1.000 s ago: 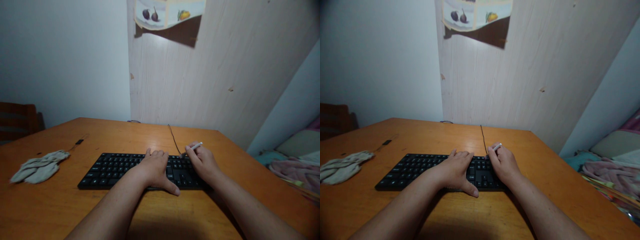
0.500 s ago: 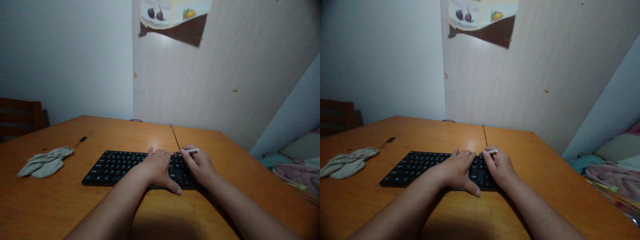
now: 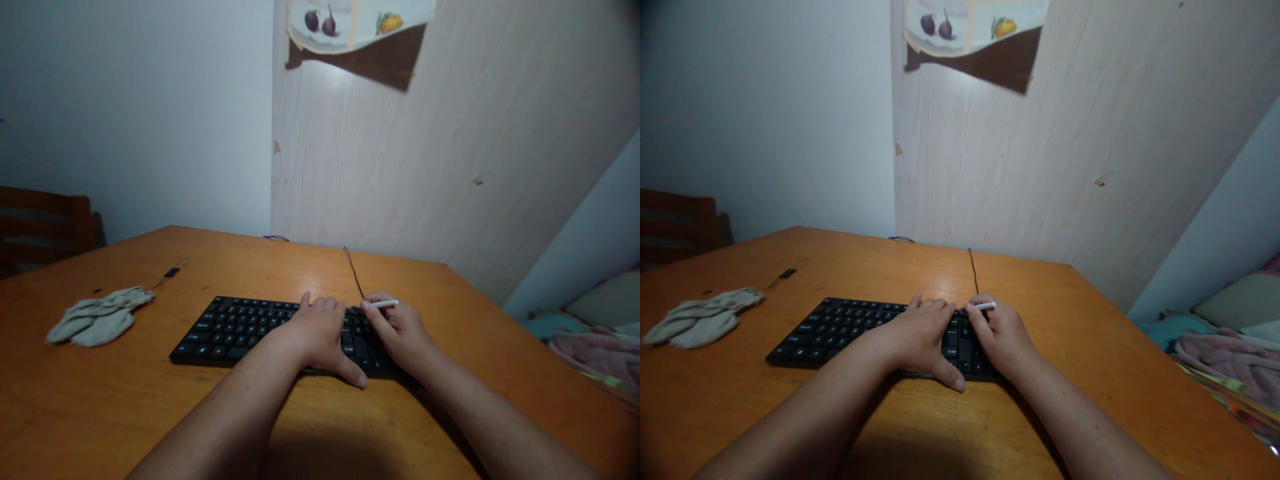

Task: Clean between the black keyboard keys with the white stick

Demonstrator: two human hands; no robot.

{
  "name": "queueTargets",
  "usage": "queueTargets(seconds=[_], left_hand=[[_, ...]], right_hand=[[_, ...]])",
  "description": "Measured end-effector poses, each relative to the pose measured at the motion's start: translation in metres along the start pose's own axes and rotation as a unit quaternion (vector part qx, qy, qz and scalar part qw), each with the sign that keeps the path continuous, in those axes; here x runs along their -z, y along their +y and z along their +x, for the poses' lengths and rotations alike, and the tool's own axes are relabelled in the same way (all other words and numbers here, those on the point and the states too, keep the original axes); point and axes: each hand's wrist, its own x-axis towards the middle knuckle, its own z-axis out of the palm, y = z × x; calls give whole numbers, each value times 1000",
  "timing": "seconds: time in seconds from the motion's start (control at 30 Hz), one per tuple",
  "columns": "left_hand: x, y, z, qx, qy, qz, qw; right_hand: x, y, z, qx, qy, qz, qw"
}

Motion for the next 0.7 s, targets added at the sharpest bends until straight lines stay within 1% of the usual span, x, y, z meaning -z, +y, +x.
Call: queueTargets(seconds=[0.17,0.3,0.37,0.47,0.53,0.63,0.7], left_hand=[[3,1,-1,-2,-3,-1,1000],[3,2,-1,-4,-1,0,1000],[2,1,-1,-1,0,3,1000],[1,1,-1,-2,0,3,1000],[1,1,-1,-2,1,3,1000],[3,2,-1,2,2,6,1000],[4,3,-2,4,0,5,1000]], right_hand=[[5,-8,0,1,-21,-23,1000],[11,-15,-2,4,-37,-5,999],[11,-15,-3,-4,-27,12,1000],[9,-13,-3,-9,5,18,1000],[8,-12,-3,-2,4,10,1000],[9,-12,-3,2,-16,4,1000],[12,-13,-3,-5,4,0,1000]])
